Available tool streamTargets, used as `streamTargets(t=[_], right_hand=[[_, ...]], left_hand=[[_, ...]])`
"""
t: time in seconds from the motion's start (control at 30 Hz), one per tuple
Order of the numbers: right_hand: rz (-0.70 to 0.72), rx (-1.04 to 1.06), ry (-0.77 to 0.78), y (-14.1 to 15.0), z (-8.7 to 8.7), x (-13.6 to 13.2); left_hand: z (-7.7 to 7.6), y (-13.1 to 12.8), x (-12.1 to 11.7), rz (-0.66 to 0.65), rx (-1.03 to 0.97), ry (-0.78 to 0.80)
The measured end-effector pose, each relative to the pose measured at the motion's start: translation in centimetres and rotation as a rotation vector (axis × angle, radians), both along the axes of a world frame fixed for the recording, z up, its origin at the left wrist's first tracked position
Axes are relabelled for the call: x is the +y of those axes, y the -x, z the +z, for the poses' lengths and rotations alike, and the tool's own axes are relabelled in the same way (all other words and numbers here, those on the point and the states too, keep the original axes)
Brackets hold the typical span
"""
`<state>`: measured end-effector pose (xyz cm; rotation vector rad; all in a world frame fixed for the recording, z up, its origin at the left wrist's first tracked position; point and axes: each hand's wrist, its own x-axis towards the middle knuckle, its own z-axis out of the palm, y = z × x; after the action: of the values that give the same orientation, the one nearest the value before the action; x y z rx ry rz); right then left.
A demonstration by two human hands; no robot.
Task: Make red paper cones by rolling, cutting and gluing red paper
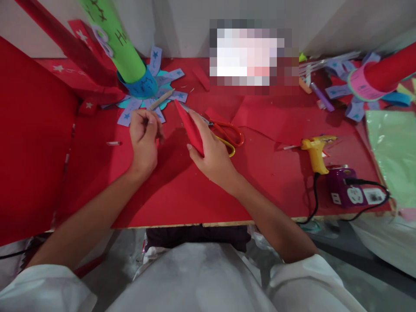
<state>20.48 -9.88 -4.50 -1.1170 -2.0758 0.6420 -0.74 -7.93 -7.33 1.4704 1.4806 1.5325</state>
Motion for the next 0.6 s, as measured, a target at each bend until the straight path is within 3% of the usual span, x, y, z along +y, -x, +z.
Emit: streamTargets(t=[0.2, 0.33, 0.47, 0.6], right_hand=[[0.023, 0.123, 0.105, -0.1, -0.1, 0.3], [0.145, 0.353, 0.358, -0.2, 0.3, 0.4], [0.349, 0.696, 0.663, -0.5, 1.1, 0.5], [0.375, 0.922, 0.817, -0.7, 1.5, 0.6]], left_hand=[[-1.5, 4.6, 3.9, 0.194, -0.215, -0.067], [-1.2, 7.1, 5.4, 0.302, -0.166, -0.092], [-0.3, 8.5, 6.0, 0.296, -0.331, -0.191], [-0.1, 10.8, 6.6, 0.360, -0.395, -0.253]])
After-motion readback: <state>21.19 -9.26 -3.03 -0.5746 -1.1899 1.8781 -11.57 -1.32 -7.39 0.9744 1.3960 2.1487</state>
